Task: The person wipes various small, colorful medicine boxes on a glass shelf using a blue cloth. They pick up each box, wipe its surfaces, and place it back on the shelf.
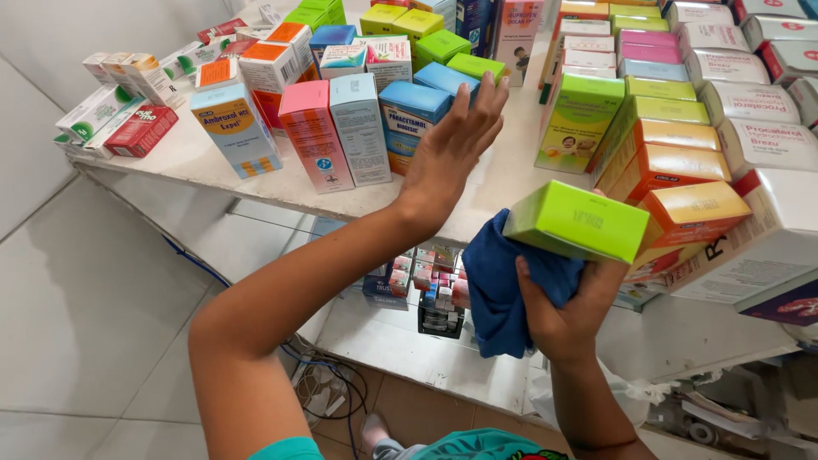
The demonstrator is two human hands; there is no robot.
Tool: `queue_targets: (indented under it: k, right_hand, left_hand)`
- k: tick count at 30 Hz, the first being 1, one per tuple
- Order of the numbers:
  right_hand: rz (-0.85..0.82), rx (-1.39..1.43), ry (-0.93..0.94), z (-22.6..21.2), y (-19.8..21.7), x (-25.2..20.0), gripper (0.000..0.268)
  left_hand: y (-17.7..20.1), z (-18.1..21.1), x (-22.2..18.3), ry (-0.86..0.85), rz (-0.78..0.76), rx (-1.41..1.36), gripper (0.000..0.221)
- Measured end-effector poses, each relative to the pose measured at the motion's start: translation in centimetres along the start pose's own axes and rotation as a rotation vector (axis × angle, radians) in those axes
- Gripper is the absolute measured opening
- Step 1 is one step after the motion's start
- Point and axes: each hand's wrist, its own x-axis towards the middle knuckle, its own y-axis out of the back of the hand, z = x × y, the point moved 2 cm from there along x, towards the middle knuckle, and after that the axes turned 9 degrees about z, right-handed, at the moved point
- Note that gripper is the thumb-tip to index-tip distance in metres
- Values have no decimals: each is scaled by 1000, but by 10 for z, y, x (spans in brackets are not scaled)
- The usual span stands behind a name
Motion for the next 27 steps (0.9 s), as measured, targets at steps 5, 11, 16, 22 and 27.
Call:
queue_targets:
  k: [5, 11, 16, 22, 27]
  right_hand:
    - [-18, -32, -45, -13, 1, 13, 70]
    - [-23, 38, -107, -30, -1, 23, 60]
    - [-114, 241, -199, -34, -8, 47, 53]
    - [-510, 424, -261, -34, -47, 46, 51]
    - [-235, 163, -93, -70, -52, 43, 72]
  left_hand:
    - [-1, -5, -2, 27, 93, -118, 94]
    - [23, -34, -23, 293, 468, -389, 60]
    - [89, -65, -62, 886, 674, -1430, 48]
    - [76, -51, -63, 771, 820, -2543, 80]
    - [50, -61, -86, 1036, 870, -2489, 61]
